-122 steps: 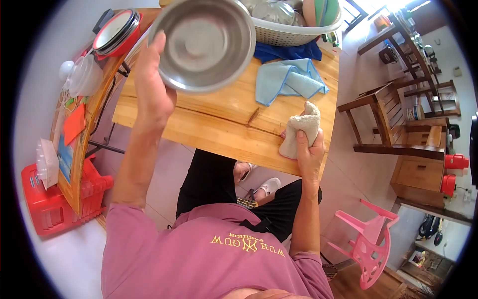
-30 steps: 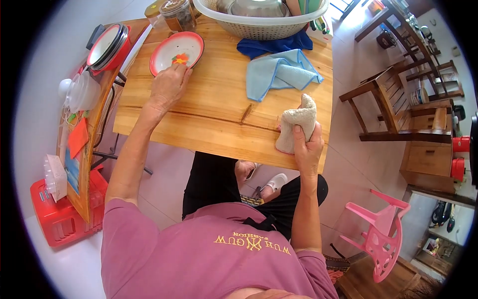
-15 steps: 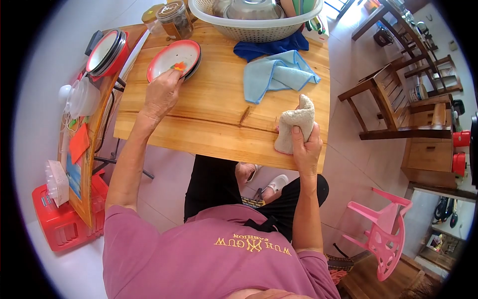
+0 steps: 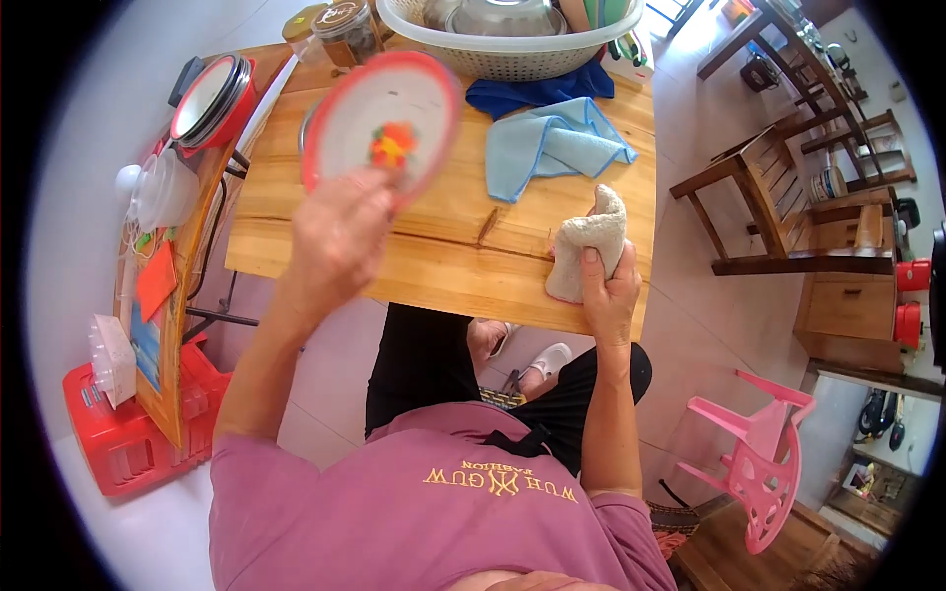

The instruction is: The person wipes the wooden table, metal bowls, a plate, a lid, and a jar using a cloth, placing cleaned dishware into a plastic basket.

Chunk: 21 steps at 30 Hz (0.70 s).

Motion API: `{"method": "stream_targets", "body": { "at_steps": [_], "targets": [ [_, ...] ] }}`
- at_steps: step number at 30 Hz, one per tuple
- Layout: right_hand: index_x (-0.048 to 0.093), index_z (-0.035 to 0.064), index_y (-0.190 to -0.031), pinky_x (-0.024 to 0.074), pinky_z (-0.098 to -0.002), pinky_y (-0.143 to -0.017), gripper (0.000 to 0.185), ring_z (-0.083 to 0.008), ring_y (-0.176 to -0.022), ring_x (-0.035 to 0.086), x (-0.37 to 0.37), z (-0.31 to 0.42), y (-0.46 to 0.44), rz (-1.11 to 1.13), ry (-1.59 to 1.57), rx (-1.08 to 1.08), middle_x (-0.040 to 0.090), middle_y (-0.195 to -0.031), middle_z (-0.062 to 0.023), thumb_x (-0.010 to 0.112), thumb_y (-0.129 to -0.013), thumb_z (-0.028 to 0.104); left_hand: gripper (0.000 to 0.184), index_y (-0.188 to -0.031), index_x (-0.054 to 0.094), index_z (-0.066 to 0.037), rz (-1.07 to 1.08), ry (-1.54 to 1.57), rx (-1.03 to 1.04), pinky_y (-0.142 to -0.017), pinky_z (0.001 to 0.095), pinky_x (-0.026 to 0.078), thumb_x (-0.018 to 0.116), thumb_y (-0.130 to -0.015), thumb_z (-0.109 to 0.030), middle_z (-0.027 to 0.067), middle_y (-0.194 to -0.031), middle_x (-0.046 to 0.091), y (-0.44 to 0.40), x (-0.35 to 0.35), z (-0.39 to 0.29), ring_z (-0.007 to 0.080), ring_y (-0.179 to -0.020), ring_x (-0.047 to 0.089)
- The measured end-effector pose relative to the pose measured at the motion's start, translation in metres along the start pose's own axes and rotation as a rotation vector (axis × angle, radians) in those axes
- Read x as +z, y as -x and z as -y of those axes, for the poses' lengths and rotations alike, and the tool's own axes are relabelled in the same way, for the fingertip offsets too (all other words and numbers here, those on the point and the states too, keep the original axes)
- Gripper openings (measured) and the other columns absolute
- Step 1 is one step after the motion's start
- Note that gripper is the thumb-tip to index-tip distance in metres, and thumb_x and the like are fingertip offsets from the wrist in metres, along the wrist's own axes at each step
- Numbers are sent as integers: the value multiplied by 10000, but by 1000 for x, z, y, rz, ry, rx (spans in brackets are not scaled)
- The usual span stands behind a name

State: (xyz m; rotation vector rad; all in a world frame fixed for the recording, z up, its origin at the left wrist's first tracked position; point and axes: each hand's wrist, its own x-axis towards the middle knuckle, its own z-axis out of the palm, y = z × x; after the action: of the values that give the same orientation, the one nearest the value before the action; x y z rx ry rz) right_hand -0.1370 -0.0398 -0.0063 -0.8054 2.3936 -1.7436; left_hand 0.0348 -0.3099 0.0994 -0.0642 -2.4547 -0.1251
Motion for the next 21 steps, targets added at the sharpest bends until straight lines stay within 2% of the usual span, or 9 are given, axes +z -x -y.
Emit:
{"method": "stream_targets", "body": {
  "at_steps": [8,11,15,21],
  "targets": [
    [564,2,-1222,533,-411,-762,379,-328,-888,701,-2,-4,2,-34,56,56,700,-983,-192,661,-942,239,164,-807,656,5,72,363,290,-773,384,572,673,-700,-118,149,-978,679,-20,6,-92,295,-949,691],
    [568,9,-1215,534,-402,-751,339,-305,-876,698,-5,-4,9,26,-125,73,701,-967,-169,632,-955,217,174,-777,664,-9,85,382,439,-720,336,552,640,-682,-153,153,-942,664,-27,-1,-112,271,-924,685],
    [570,9,-1203,534,-406,-741,323,-312,-866,698,-10,5,22,102,-259,117,702,-961,-170,622,-958,214,160,-728,674,-5,91,409,479,-668,306,531,644,-663,-149,147,-888,663,-29,-9,-129,256,-898,676],
    [572,11,-1184,534,-412,-726,300,-321,-849,697,-12,5,27,116,-320,142,703,-952,-172,608,-963,211,199,-746,643,18,138,412,494,-635,310,524,618,-622,-136,161,-923,685,-29,-17,-134,264,-865,698]
  ]
}}
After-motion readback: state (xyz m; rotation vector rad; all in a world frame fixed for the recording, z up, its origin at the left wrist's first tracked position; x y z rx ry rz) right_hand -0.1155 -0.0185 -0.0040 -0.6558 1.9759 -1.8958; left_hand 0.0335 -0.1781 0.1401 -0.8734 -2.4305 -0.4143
